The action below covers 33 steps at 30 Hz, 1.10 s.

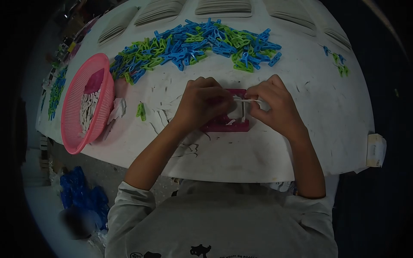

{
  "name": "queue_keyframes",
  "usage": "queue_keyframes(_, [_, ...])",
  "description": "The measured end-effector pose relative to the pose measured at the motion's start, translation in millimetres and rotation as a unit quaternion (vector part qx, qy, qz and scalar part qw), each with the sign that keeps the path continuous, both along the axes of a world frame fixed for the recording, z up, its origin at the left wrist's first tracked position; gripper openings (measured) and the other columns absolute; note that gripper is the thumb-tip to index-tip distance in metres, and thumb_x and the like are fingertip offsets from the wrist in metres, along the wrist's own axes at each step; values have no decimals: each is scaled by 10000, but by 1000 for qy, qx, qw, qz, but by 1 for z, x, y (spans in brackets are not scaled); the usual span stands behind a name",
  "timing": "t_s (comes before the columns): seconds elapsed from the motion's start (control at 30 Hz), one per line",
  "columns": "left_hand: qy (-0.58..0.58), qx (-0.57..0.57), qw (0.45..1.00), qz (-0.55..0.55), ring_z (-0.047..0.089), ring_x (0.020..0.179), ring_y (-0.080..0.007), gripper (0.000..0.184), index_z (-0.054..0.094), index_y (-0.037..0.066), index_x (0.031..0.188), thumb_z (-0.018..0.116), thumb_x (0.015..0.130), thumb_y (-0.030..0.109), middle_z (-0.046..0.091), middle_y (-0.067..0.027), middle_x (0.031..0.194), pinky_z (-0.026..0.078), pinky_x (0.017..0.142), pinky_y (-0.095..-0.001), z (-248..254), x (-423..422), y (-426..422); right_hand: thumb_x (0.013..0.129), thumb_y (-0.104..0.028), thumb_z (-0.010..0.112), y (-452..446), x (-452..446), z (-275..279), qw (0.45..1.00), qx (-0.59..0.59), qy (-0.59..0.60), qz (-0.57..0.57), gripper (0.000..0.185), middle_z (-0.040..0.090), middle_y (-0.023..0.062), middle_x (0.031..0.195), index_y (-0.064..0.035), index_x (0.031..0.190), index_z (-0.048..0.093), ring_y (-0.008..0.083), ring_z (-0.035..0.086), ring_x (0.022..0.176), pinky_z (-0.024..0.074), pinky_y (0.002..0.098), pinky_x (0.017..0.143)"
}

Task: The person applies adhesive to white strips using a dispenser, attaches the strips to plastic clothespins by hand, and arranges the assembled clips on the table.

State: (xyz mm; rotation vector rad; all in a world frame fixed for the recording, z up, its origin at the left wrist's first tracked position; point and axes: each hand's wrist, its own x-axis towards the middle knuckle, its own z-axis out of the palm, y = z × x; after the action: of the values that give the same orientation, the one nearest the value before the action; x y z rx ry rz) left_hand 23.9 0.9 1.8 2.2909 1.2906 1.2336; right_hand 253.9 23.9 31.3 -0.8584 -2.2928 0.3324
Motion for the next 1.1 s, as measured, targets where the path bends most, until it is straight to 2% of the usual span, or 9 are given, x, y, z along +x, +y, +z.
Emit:
queue_keyframes(0.23, [-10,-6,1000,-5,619,738,-232,204,770,95,880,810,681,120,654,-59,779,489,699,-359,0,0,0,705,13,712,3,0,2,995,-60,80,-28,364,606,35,955,-89,1033,591,165,575,868,477,300,756])
queue_keyframes(0.3, [-12,-48,999,-9,616,766,-222,220,772,107,903,807,687,129,650,-45,782,465,736,-356,0,-1,0,712,7,712,6,-5,5,994,-58,86,-24,369,606,37,965,-86,1044,582,158,579,878,476,297,759])
queue_keyframes(0.53, [-6,-28,1000,6,594,802,-209,238,773,149,937,800,700,149,629,-12,782,389,775,-347,-6,-1,-3,718,5,720,6,-28,12,989,-65,132,16,383,609,33,968,-85,1060,572,151,586,887,473,289,759])
queue_keyframes(0.6, [-32,-8,999,9,570,754,-211,136,768,206,837,796,705,226,592,13,735,359,729,-373,-9,0,-1,721,9,721,4,-36,15,992,-57,113,27,381,609,32,965,-86,1060,576,155,587,887,474,291,761])
queue_keyframes(0.83, [-20,10,1000,17,572,755,-218,126,757,185,839,790,725,227,593,8,754,352,726,-377,-10,-4,0,725,25,725,2,-52,22,996,-23,77,49,367,607,32,942,-84,1050,594,171,581,903,510,313,785])
queue_keyframes(0.9, [-109,-25,993,-43,617,772,-211,206,725,90,906,807,718,75,646,-40,836,467,699,-319,-5,-7,1,726,26,725,-1,-51,31,995,-12,85,45,366,607,34,943,-82,1050,593,177,578,904,516,316,783])
queue_keyframes(0.93, [-108,-21,993,-44,617,772,-211,206,725,90,906,807,718,75,646,-40,836,467,699,-319,-1,-8,1,726,28,725,-1,-51,34,995,-7,93,39,366,607,36,945,-79,1050,593,183,576,905,522,319,781])
queue_keyframes(1.0, [-234,-13,970,-66,611,722,-181,173,738,134,897,797,735,127,615,-16,782,398,689,-328,7,-7,-1,724,23,726,0,-52,37,994,0,102,42,368,601,32,930,-82,1048,586,167,561,876,496,304,766])
queue_keyframes(1.1, [-260,-7,963,-74,611,706,-158,206,731,131,926,793,736,82,624,-27,797,413,675,-316,13,-9,-2,720,20,727,1,-57,38,992,9,117,50,368,594,31,909,-85,1039,577,157,544,838,467,291,747])
